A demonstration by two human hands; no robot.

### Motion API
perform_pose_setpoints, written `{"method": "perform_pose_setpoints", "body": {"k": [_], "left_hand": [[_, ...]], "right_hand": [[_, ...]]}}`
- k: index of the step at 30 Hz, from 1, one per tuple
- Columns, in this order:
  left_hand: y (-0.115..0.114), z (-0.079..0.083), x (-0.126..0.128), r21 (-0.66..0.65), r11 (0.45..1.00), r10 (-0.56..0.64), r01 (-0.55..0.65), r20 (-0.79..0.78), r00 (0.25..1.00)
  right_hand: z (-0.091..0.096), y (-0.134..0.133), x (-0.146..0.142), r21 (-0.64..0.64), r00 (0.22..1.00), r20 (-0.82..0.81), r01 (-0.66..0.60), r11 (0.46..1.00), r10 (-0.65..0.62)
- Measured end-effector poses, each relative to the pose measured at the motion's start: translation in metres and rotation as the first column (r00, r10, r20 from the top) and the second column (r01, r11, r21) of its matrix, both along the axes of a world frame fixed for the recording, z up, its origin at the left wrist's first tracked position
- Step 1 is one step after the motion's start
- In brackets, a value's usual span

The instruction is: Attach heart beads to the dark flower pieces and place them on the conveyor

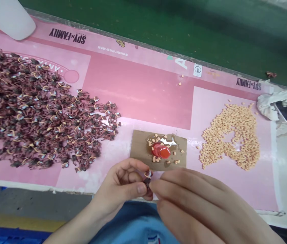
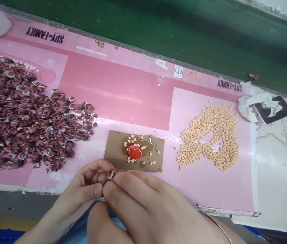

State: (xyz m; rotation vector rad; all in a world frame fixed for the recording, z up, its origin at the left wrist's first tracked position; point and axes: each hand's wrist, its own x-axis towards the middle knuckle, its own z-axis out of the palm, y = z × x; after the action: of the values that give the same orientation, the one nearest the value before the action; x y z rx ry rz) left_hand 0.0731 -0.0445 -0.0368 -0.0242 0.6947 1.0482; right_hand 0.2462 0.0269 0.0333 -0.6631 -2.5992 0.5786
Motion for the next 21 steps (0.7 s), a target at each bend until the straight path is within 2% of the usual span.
{"method": "perform_pose_setpoints", "body": {"k": [4, 8, 11, 15, 17, 19, 21], "left_hand": [[0.000, 0.003, 0.002, -0.051, 0.996, 0.066, -0.069, -0.055, 0.996], [-0.002, 0.005, 0.004, -0.034, 0.990, 0.130, -0.135, -0.119, 0.984], [-0.002, 0.005, 0.007, 0.022, 0.991, 0.137, -0.135, -0.160, 0.977], [-0.001, 0.004, 0.012, 0.087, 0.988, 0.141, -0.125, -0.214, 0.967], [0.001, 0.003, 0.014, 0.097, 0.986, 0.154, -0.133, -0.262, 0.953], [0.005, 0.005, 0.015, 0.109, 0.983, 0.179, -0.150, -0.341, 0.923], [0.011, 0.009, 0.015, 0.150, 0.973, 0.226, -0.176, -0.443, 0.868]], "right_hand": [[-0.011, -0.007, 0.013, 0.044, 0.999, -0.051, 0.019, 0.999, -0.017], [-0.021, -0.006, 0.020, -0.038, 0.997, -0.070, 0.025, 0.999, -0.028], [-0.028, -0.004, 0.023, -0.089, 0.994, -0.101, 0.030, 0.996, -0.039], [-0.039, -0.013, 0.023, 0.027, 0.988, -0.144, 0.053, 0.998, -0.049], [-0.046, -0.020, 0.020, 0.089, 0.970, -0.219, 0.126, 0.988, -0.104], [-0.050, -0.023, 0.016, 0.127, 0.937, -0.318, 0.194, 0.973, -0.145], [-0.051, -0.021, 0.013, 0.135, 0.925, -0.350, 0.205, 0.969, -0.147]]}}
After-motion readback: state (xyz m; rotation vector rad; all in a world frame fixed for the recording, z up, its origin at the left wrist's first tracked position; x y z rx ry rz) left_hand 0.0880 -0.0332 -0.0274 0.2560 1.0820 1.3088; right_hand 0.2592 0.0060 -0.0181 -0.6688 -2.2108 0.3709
